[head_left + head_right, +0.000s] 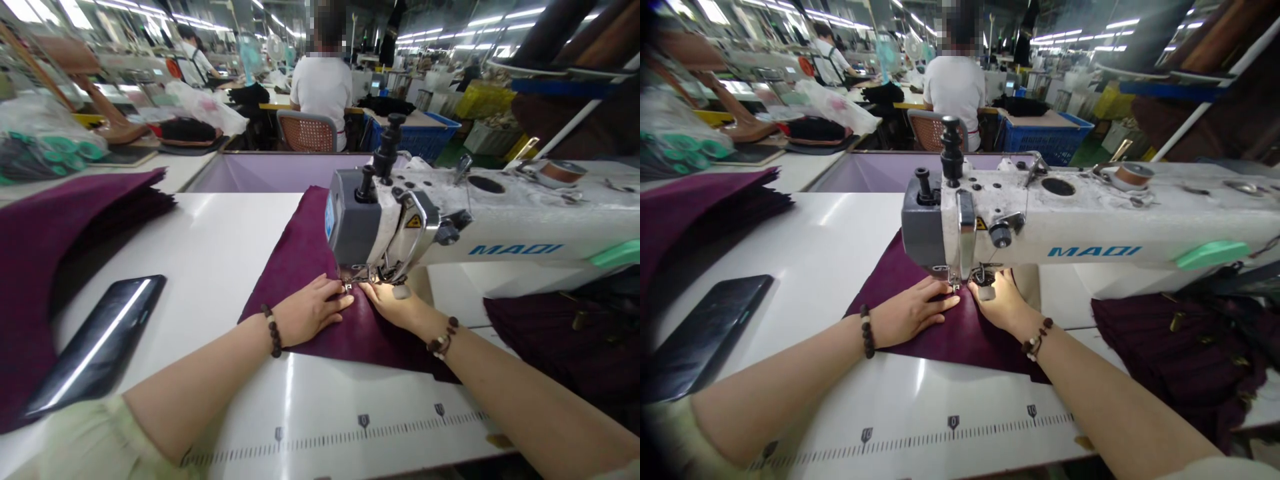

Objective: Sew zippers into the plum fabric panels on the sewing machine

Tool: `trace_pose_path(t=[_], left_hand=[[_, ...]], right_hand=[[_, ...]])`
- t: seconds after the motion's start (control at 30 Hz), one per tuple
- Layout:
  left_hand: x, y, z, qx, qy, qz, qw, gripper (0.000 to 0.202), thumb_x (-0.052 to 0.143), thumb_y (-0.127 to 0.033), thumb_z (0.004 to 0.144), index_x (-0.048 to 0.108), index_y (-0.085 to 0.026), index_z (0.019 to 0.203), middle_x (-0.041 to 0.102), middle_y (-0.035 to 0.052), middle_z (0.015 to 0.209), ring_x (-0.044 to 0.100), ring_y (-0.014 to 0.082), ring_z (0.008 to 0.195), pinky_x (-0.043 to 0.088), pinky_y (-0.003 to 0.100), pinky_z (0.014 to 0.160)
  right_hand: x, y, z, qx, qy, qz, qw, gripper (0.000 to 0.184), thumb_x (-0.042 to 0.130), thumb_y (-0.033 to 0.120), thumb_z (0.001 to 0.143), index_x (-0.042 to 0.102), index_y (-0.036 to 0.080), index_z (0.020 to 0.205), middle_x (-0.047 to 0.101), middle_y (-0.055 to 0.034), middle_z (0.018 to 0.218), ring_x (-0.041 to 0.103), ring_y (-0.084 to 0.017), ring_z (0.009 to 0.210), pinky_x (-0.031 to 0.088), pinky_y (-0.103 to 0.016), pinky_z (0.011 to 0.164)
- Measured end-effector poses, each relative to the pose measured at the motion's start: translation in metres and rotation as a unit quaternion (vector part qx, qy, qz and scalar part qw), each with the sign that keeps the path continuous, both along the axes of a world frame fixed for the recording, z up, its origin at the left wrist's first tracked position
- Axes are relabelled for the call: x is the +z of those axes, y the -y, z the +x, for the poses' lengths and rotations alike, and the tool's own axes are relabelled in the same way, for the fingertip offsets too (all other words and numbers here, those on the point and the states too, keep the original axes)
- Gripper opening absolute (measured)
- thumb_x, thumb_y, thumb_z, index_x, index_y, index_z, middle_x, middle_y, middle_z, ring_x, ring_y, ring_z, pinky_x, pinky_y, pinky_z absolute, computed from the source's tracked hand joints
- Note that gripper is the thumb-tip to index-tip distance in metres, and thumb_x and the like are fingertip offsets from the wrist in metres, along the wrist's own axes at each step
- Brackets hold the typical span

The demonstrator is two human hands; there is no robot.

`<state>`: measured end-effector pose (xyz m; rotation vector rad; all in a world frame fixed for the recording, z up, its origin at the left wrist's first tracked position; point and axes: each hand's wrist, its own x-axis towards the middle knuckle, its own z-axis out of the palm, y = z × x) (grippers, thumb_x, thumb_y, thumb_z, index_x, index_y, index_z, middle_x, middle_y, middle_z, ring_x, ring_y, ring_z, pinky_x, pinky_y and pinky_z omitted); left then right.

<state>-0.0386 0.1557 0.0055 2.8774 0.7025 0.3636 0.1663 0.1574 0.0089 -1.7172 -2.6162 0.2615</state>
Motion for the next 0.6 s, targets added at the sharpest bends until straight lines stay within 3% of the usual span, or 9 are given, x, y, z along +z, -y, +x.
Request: trace_pose_path(t=[0.13, 0.27, 0.37, 0.47, 0.53, 0.6], left_hand=[[-0.001, 0.001, 0.001, -0.001, 0.008, 0.002, 1.000, 0.035, 0.037, -0.027, 0.092, 0.052, -0.011, 0.118, 0.052, 0.0142, 0.109, 0.047, 0.0246, 0.101, 0.037, 0.044, 0.096], [0.002, -0.006, -0.005, -0.007, -0.022, -0.008, 1.000, 0.032, 0.041, -0.026, 0.091, 0.052, -0.016, 0.120, 0.051, 0.0126, 0.116, 0.046, 0.0224, 0.108, 0.033, 0.043, 0.099], [0.005, -0.023, -0.020, 0.012, -0.057, -0.008, 0.998, 0.030, 0.044, -0.019, 0.089, 0.053, -0.024, 0.118, 0.048, 0.0085, 0.124, 0.045, 0.0199, 0.114, 0.030, 0.044, 0.101], [0.011, -0.036, -0.032, 0.065, -0.057, 0.008, 0.996, 0.032, 0.039, -0.008, 0.088, 0.057, -0.020, 0.113, 0.050, 0.0101, 0.122, 0.045, 0.0208, 0.114, 0.034, 0.044, 0.097], [0.018, -0.031, -0.029, 0.100, -0.052, 0.018, 0.993, 0.030, 0.037, -0.007, 0.088, 0.059, -0.014, 0.108, 0.053, 0.0132, 0.118, 0.049, 0.0219, 0.110, 0.038, 0.043, 0.094], [0.027, -0.011, -0.018, 0.122, -0.046, 0.021, 0.991, 0.024, 0.043, -0.012, 0.088, 0.060, -0.011, 0.105, 0.055, 0.0146, 0.114, 0.052, 0.0226, 0.104, 0.041, 0.039, 0.091]], right_hand=[[-0.002, -0.003, 0.001, 0.013, 0.016, 0.005, 1.000, 0.032, 0.032, 0.025, 0.093, 0.063, 0.019, 0.097, 0.063, -0.0064, 0.096, 0.054, -0.019, 0.092, 0.033, -0.039, 0.092], [0.007, 0.006, 0.000, 0.003, 0.026, 0.029, 0.999, 0.034, 0.031, 0.026, 0.094, 0.063, 0.017, 0.098, 0.060, -0.0108, 0.104, 0.051, -0.024, 0.102, 0.032, -0.044, 0.094], [0.017, 0.036, -0.007, -0.028, 0.052, 0.061, 0.996, 0.031, 0.040, 0.029, 0.091, 0.059, 0.012, 0.109, 0.052, -0.0196, 0.115, 0.046, -0.032, 0.109, 0.037, -0.050, 0.087], [0.016, 0.077, -0.018, -0.048, 0.096, 0.073, 0.992, 0.047, 0.059, 0.029, 0.080, 0.051, 0.010, 0.122, 0.043, -0.0268, 0.124, 0.046, -0.037, 0.109, 0.044, -0.049, 0.078], [0.012, 0.097, -0.016, -0.028, 0.082, 0.076, 0.993, 0.050, 0.062, 0.026, 0.077, 0.051, 0.010, 0.123, 0.042, -0.0275, 0.125, 0.046, -0.038, 0.109, 0.044, -0.051, 0.079], [0.015, 0.105, 0.002, 0.005, 0.014, 0.076, 0.997, 0.041, 0.055, 0.025, 0.081, 0.054, 0.012, 0.120, 0.047, -0.0233, 0.122, 0.049, -0.035, 0.109, 0.044, -0.050, 0.083]])
